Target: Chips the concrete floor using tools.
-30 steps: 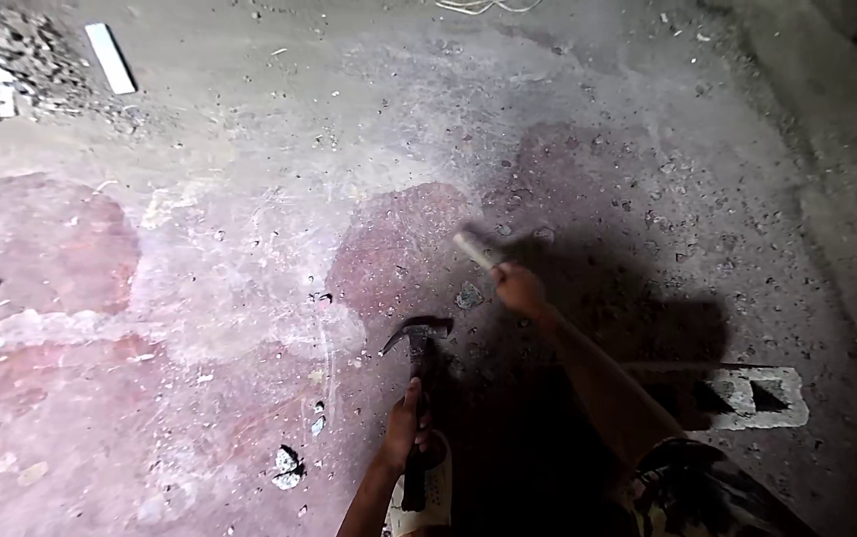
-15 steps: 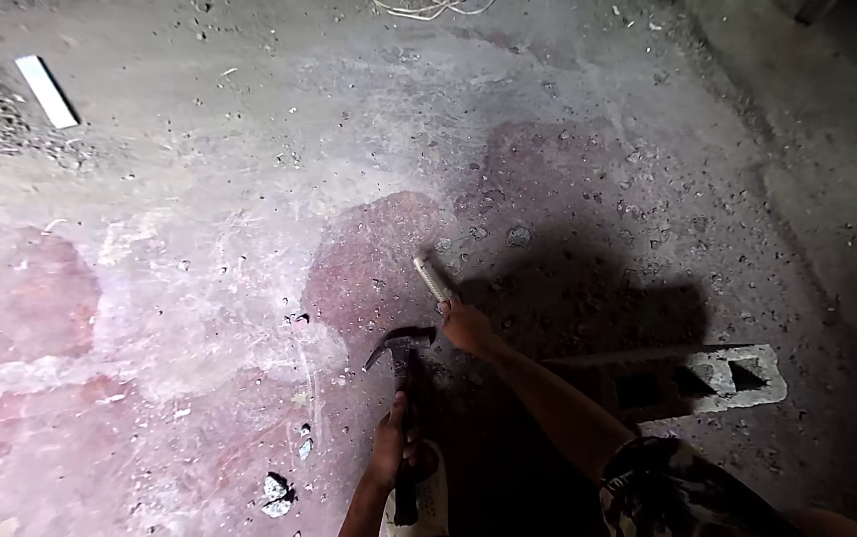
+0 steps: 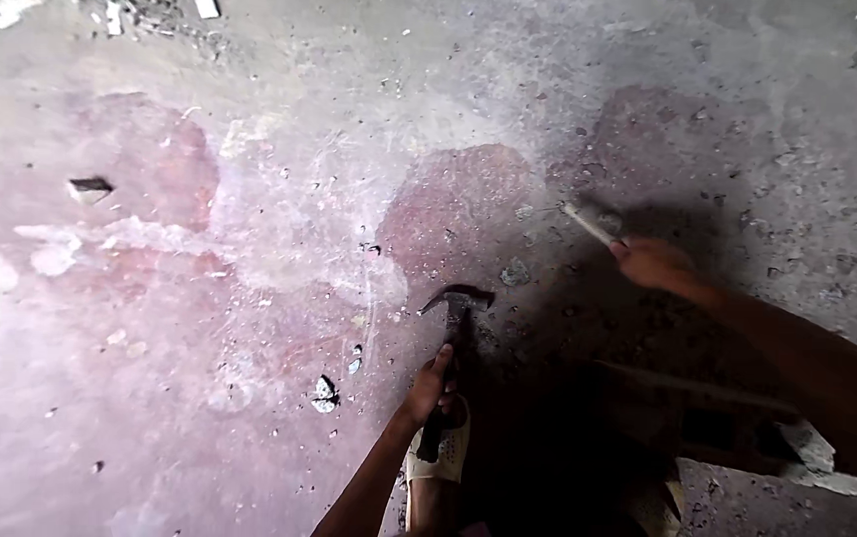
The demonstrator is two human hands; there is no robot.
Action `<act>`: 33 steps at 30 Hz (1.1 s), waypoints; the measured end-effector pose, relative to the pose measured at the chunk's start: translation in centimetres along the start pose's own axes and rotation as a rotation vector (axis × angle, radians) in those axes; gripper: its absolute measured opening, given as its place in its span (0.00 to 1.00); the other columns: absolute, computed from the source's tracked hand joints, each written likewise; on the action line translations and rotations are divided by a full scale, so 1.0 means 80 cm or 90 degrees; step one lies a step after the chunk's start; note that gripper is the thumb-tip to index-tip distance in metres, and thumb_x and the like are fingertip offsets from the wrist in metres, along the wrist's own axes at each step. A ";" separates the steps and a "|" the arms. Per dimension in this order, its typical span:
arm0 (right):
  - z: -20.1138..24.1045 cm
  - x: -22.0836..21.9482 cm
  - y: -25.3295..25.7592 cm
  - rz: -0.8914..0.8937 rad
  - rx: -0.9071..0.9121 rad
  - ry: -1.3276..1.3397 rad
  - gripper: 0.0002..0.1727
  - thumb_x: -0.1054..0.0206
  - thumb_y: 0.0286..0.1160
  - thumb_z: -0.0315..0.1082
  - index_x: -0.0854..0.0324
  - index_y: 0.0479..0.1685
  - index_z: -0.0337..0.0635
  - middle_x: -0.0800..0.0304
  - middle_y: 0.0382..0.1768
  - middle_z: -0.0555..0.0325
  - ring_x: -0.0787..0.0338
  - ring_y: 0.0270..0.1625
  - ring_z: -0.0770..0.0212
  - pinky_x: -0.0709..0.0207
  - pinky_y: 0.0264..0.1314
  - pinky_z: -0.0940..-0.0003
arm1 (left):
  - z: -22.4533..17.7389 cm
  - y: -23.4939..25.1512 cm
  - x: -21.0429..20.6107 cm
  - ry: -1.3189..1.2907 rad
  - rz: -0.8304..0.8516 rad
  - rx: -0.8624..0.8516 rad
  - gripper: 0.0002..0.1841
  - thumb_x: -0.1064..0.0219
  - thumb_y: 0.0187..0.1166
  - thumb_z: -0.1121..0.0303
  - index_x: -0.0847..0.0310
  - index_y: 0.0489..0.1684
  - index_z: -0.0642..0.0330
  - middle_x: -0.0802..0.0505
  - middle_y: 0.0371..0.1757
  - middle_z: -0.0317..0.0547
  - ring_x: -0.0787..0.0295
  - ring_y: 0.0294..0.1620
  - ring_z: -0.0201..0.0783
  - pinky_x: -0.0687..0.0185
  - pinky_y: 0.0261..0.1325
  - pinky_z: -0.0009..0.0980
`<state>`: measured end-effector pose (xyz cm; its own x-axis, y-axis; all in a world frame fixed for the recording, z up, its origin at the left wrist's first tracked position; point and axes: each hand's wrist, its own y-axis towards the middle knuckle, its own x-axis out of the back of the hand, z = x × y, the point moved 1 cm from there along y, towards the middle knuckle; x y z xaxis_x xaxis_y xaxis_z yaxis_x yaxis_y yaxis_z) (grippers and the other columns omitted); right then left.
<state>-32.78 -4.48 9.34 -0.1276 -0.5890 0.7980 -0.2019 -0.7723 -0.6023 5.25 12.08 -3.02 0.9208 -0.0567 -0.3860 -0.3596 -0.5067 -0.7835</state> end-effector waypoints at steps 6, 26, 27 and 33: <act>0.074 -0.041 0.006 -0.007 0.127 0.119 0.30 0.55 0.96 0.53 0.17 0.62 0.36 0.11 0.55 0.31 0.12 0.61 0.30 0.25 0.61 0.26 | -0.065 -0.027 -0.014 0.227 -0.186 -0.100 0.25 0.57 0.96 0.49 0.27 0.53 0.64 0.27 0.17 0.37 0.30 0.10 0.33 0.23 0.16 0.30; 0.212 -0.084 -0.010 -0.099 0.145 0.049 0.26 0.52 0.94 0.50 0.18 0.57 0.35 0.09 0.47 0.35 0.08 0.56 0.34 0.19 0.55 0.35 | -0.142 0.008 -0.034 0.630 -0.396 -0.261 0.35 0.59 0.90 0.36 0.25 0.61 0.62 0.13 0.27 0.57 0.11 0.26 0.55 0.12 0.33 0.55; 0.212 -0.081 -0.009 -0.099 0.144 0.047 0.27 0.52 0.94 0.50 0.17 0.56 0.36 0.09 0.48 0.34 0.09 0.57 0.34 0.19 0.55 0.34 | -0.146 0.000 -0.035 0.572 -0.386 -0.278 0.36 0.61 0.89 0.33 0.25 0.59 0.60 0.17 0.22 0.53 0.15 0.19 0.51 0.14 0.27 0.51; 0.222 -0.060 -0.010 -0.068 0.130 0.009 0.27 0.50 0.93 0.51 0.15 0.54 0.36 0.09 0.52 0.34 0.10 0.61 0.34 0.21 0.58 0.33 | -0.115 -0.012 -0.049 0.498 -0.492 -0.567 0.28 0.59 0.95 0.46 0.26 0.54 0.66 0.24 0.16 0.47 0.26 0.12 0.44 0.25 0.18 0.42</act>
<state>-14.78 -5.27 5.61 -0.1293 -0.4990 0.8569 -0.0140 -0.8632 -0.5047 3.40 4.88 3.73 0.7892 0.1744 0.5889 0.2096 -0.9777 0.0086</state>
